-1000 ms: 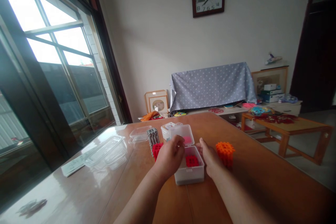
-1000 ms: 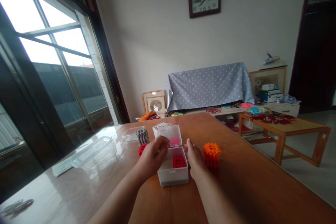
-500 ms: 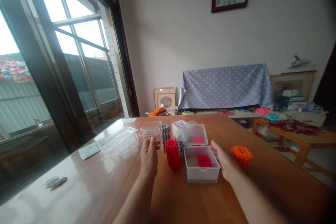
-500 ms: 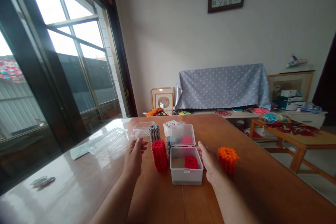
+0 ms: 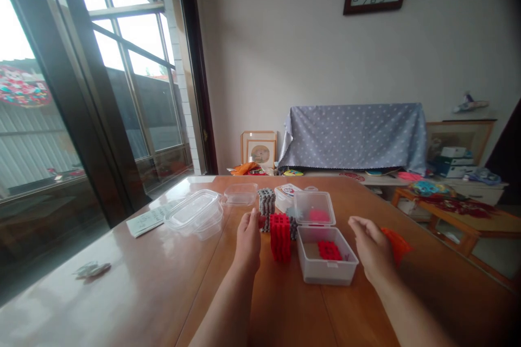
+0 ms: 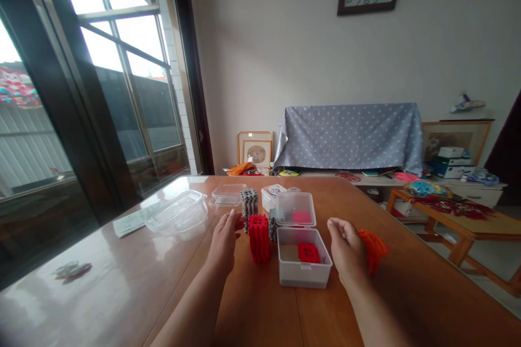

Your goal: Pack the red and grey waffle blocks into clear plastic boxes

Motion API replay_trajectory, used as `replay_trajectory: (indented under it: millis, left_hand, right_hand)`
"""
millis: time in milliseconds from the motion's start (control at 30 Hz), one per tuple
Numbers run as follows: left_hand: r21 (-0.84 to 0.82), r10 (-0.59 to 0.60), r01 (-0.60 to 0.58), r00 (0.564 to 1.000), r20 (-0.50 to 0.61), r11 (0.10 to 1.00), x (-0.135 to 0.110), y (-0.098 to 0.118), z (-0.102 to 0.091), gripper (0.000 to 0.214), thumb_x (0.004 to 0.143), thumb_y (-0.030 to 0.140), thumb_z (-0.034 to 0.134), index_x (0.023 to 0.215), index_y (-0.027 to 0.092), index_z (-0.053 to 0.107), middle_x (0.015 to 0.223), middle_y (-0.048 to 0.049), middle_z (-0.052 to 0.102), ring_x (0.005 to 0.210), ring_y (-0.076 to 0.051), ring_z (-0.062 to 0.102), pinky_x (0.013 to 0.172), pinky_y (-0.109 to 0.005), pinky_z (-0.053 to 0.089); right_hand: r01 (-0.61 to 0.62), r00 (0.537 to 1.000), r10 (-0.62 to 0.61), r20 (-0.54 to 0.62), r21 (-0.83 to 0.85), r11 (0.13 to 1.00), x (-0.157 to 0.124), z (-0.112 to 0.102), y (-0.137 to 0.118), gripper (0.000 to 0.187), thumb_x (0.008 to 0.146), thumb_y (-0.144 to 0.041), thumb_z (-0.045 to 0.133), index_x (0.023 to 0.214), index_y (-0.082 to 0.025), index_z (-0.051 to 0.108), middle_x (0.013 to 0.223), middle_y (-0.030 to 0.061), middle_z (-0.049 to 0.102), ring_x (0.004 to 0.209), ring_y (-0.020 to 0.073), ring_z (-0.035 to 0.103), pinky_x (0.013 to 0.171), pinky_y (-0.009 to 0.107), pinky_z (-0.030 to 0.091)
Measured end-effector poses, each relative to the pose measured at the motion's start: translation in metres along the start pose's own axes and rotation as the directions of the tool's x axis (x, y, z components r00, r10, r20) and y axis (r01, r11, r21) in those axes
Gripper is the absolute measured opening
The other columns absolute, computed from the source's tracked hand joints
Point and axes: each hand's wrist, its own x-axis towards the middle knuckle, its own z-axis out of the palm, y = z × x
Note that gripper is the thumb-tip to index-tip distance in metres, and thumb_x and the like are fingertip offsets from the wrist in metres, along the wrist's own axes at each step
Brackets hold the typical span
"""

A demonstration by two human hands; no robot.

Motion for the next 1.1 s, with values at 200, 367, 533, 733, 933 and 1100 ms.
replay_trajectory:
  millis: [200,367,533,733,933,1100]
  left_hand:
    - [-0.024,-0.044,0.045,0.999,0.015,0.999,0.003,-0.009,0.001,0.056,0.089,0.069,0.053,0.093,0.016,0.068,0.094,-0.0119,0.074,0.088,-0.025,0.067,0.08,-0.035,0.046]
    - [-0.02,-0.018,0.018,1.0,0.013,1.0,0.007,-0.013,0.001,0.054,0.087,0.069,0.055,0.09,0.017,0.067,0.094,-0.0107,0.075,0.088,-0.026,0.067,0.08,-0.036,0.046]
    - [-0.002,-0.019,0.019,0.999,0.025,1.0,0.009,-0.015,0.004,0.056,0.086,0.071,0.056,0.091,0.017,0.068,0.094,-0.0112,0.075,0.091,-0.028,0.068,0.08,-0.037,0.047]
    - [0.007,0.002,-0.003,0.999,0.037,1.0,0.007,-0.017,0.006,0.059,0.086,0.073,0.055,0.093,0.016,0.069,0.094,-0.0112,0.075,0.09,-0.028,0.068,0.081,-0.037,0.047]
    - [0.02,-0.011,0.01,0.999,0.037,1.0,0.006,-0.015,0.008,0.061,0.084,0.076,0.056,0.092,0.016,0.07,0.094,-0.012,0.075,0.091,-0.029,0.069,0.08,-0.038,0.047]
    - [0.002,-0.018,0.018,1.0,0.026,1.0,0.006,-0.014,0.007,0.061,0.085,0.075,0.055,0.092,0.016,0.069,0.092,-0.0118,0.075,0.088,-0.028,0.068,0.08,-0.038,0.047]
  right_hand:
    - [0.372,0.925,-0.346,0.156,-0.192,0.908,-0.026,0.013,-0.027,0.044,0.087,-0.058,0.063,0.109,-0.021,0.071,0.107,0.0103,0.075,0.098,0.0266,0.068,0.09,0.039,0.052]
    - [0.478,0.847,-0.395,0.355,-0.186,0.859,-0.048,0.025,-0.049,0.034,0.093,-0.053,0.059,0.103,-0.022,0.071,0.099,0.007,0.075,0.091,0.0241,0.068,0.082,0.034,0.052]
    - [0.399,0.881,-0.329,0.34,-0.161,0.903,-0.048,0.025,-0.056,0.034,0.094,-0.053,0.059,0.1,-0.021,0.07,0.091,0.0044,0.074,0.085,0.0222,0.066,0.078,0.031,0.051]
    - [0.304,0.916,-0.25,0.313,-0.134,0.943,-0.041,0.013,-0.054,0.038,0.092,-0.057,0.061,0.101,-0.021,0.07,0.097,0.0061,0.076,0.09,0.0234,0.067,0.079,0.031,0.051]
    - [0.27,0.936,-0.244,0.252,-0.071,0.96,-0.037,0.005,-0.059,0.038,0.091,-0.055,0.062,0.104,-0.021,0.07,0.099,0.0067,0.076,0.093,0.0234,0.067,0.078,0.032,0.05]
    - [0.248,0.948,-0.228,0.223,-0.07,0.966,-0.038,0.001,-0.072,0.037,0.089,-0.055,0.065,0.103,-0.021,0.071,0.101,0.0069,0.077,0.098,0.0253,0.069,0.081,0.034,0.05]
